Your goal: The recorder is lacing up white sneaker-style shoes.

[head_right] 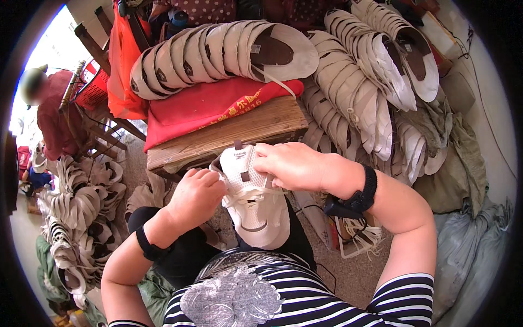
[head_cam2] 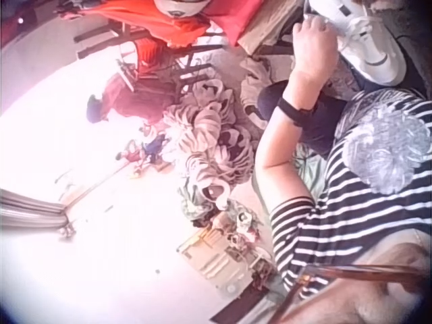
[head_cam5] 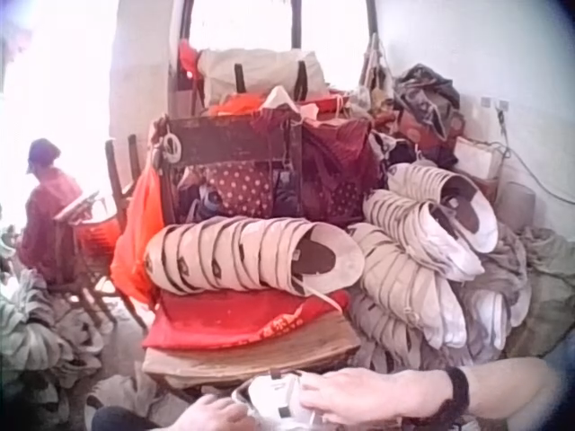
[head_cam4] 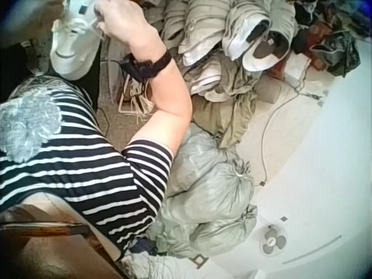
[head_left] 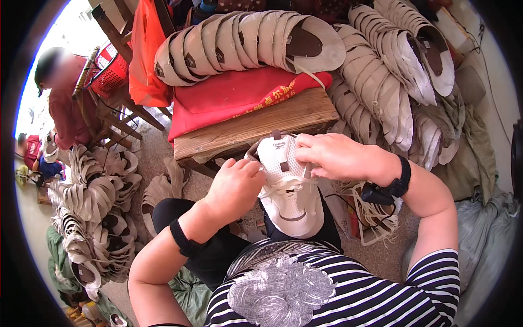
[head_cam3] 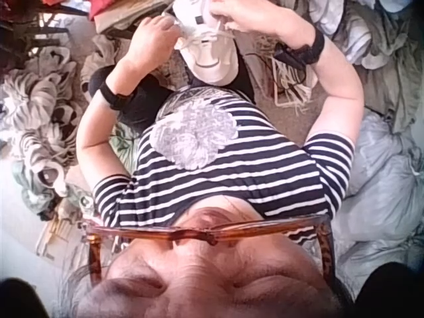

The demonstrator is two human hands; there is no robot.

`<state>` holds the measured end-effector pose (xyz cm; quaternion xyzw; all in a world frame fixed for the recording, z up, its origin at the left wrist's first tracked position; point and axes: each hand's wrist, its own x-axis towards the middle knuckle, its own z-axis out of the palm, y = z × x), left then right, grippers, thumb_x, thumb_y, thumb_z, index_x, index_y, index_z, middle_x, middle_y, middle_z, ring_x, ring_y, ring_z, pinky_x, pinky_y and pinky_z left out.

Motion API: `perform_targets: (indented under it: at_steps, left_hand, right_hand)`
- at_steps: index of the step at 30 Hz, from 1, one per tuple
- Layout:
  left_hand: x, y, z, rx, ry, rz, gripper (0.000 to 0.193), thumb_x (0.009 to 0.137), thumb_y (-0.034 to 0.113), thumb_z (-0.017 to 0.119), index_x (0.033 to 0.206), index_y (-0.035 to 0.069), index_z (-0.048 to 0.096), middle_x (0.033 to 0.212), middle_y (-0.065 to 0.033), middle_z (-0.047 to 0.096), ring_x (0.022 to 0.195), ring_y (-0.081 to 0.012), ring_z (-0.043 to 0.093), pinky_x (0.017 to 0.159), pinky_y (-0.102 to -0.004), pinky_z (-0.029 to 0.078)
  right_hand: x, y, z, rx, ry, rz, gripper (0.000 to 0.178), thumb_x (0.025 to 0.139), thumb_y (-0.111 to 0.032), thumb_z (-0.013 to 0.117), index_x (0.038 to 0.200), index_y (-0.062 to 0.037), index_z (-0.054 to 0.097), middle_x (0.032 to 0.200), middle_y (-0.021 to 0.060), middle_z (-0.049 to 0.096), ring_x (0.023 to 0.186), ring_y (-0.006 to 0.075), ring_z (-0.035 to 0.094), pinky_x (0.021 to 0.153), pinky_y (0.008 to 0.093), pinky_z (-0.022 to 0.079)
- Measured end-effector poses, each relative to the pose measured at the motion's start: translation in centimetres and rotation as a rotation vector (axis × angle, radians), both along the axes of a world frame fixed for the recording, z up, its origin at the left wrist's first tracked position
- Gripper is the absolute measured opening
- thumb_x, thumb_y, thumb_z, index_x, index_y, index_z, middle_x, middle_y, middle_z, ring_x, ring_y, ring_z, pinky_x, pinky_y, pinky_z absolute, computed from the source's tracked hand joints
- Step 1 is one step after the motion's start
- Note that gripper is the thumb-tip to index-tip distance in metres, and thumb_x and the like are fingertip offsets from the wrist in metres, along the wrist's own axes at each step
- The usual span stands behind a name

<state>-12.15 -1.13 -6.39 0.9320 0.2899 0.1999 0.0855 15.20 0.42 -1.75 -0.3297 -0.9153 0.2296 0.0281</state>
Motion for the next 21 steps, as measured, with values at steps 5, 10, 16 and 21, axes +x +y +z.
perform_targets:
  at_steps: [5,10,16,21]
  left_hand:
    - [-0.1,-0.5,-1.5,-0.524,-0.261,0.189,0.012,0.081,0.012,0.069,0.076,0.004,0.061,0.073,-0.01,0.056,0.073,-0.0319,0.059,0.067,-0.0435,0.047]
    - [0.1,-0.5,-1.6,-0.549,-0.25,0.206,0.012,0.08,0.011,0.068,0.077,0.003,0.061,0.073,-0.009,0.056,0.072,-0.0314,0.058,0.066,-0.0434,0.047]
    - [-0.2,0.8,1.2,0.058,0.234,-0.091,0.011,0.07,0.014,0.064,0.08,0.013,0.061,0.085,-0.0024,0.056,0.087,-0.0219,0.058,0.074,-0.0362,0.044]
    - [-0.2,0.4,-0.3,-0.053,0.096,-0.061,0.012,0.073,0.012,0.068,0.085,0.012,0.063,0.089,-0.0037,0.057,0.089,-0.0231,0.059,0.076,-0.0377,0.046]
  right_hand:
    - [-0.2,0.1,-0.2,0.112,-0.043,0.081,0.032,0.074,-0.01,0.075,0.099,-0.0055,0.056,0.105,0.0138,0.054,0.087,0.0349,0.062,0.076,0.045,0.051]
    - [0.6,-0.8,-1.5,0.28,-0.035,0.076,0.025,0.077,-0.015,0.07,0.098,-0.0089,0.057,0.103,0.0113,0.055,0.08,0.031,0.062,0.071,0.0411,0.051]
    - [1.3,-0.8,-2.4,0.398,0.021,0.142,0.022,0.081,-0.02,0.067,0.098,-0.0093,0.058,0.1,0.0099,0.055,0.076,0.0298,0.061,0.067,0.0393,0.05]
    - [0.5,-1.2,-2.4,-0.052,0.215,-0.184,0.018,0.087,-0.022,0.065,0.088,-0.0048,0.064,0.1,0.0119,0.055,0.083,0.031,0.063,0.072,0.0413,0.05]
